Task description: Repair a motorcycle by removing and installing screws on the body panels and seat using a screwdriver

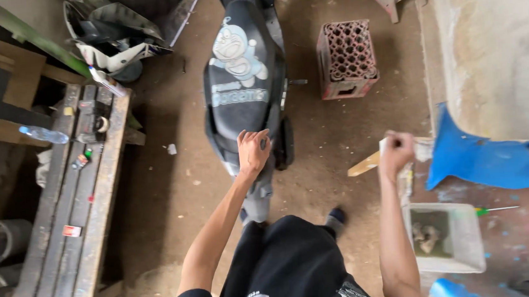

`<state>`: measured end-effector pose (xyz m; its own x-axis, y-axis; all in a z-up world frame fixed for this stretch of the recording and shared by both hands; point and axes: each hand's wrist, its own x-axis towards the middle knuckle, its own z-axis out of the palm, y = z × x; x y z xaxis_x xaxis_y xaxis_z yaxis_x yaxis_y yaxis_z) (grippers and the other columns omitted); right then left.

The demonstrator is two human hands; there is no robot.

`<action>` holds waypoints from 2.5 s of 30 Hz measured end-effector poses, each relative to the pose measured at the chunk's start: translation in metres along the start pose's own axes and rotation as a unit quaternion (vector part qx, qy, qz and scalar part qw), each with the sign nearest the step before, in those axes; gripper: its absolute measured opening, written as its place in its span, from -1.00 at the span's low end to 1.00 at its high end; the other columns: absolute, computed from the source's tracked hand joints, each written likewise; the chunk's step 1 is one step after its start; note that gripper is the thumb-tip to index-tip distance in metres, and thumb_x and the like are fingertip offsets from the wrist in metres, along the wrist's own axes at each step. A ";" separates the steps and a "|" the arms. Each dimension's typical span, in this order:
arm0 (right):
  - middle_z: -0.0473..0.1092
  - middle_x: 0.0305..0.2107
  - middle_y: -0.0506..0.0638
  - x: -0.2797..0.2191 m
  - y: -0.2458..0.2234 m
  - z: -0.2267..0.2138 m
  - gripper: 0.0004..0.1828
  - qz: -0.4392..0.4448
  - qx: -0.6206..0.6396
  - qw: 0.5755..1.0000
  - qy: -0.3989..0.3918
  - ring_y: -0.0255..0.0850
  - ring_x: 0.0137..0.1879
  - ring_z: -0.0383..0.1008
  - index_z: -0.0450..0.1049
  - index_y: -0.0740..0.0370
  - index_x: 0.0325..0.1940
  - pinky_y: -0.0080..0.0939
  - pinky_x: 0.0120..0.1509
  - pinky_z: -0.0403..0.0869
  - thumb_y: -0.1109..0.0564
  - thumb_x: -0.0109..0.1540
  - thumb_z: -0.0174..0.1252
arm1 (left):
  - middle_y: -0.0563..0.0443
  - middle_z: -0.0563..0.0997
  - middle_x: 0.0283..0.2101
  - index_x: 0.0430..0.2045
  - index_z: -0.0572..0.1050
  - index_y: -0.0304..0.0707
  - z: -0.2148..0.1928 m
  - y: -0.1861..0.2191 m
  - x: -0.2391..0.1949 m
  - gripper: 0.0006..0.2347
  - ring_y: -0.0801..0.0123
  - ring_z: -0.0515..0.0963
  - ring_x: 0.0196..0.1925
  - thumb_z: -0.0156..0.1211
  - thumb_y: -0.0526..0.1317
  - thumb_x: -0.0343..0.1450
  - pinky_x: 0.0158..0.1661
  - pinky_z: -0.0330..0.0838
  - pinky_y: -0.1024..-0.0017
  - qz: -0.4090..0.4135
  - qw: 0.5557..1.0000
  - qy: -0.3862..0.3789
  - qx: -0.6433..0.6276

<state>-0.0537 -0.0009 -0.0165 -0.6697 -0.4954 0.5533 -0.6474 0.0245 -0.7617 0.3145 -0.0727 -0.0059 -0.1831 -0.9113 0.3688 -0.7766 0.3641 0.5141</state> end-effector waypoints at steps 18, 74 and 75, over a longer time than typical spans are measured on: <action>0.41 -0.25 0.12 -0.139 -0.212 0.201 -0.30 -0.137 -0.285 0.794 -0.519 0.03 0.02 0.32 0.11 0.06 0.19 0.10 0.17 0.23 -0.06 0.06 0.23 | 0.01 0.62 -0.23 0.10 0.25 -0.07 -0.032 -0.107 -0.016 -0.55 0.24 0.52 -0.04 0.09 -0.07 0.31 0.18 0.04 0.07 -0.097 0.973 -0.210 -0.024; 0.48 -0.57 0.02 0.088 -0.274 0.295 -0.62 -0.070 0.243 0.873 -0.417 -0.32 -0.54 0.48 0.53 0.02 -0.08 -0.47 -0.51 0.46 0.24 0.03 0.33 | 0.03 0.44 0.06 0.06 0.34 -0.05 -0.109 -0.038 0.131 -0.73 0.15 0.45 0.04 -0.10 -0.21 0.45 0.05 0.23 0.13 -0.161 0.970 0.160 -0.088; 0.49 -0.53 0.05 0.086 -0.274 0.296 -0.61 -0.063 0.254 0.869 -0.421 -0.30 -0.50 0.51 0.52 0.05 -0.07 -0.47 -0.50 0.47 0.27 0.03 0.33 | 0.01 0.44 0.05 0.05 0.34 -0.07 -0.109 -0.043 0.129 -0.73 0.13 0.45 0.03 -0.11 -0.21 0.46 0.05 0.23 0.12 -0.159 0.970 0.159 -0.095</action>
<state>0.1739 -0.3070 0.1396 0.0372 -0.9308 0.3636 -0.3097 -0.3567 -0.8814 0.3897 -0.1844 0.1040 0.2662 -0.8885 0.3739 -0.6334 0.1312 0.7626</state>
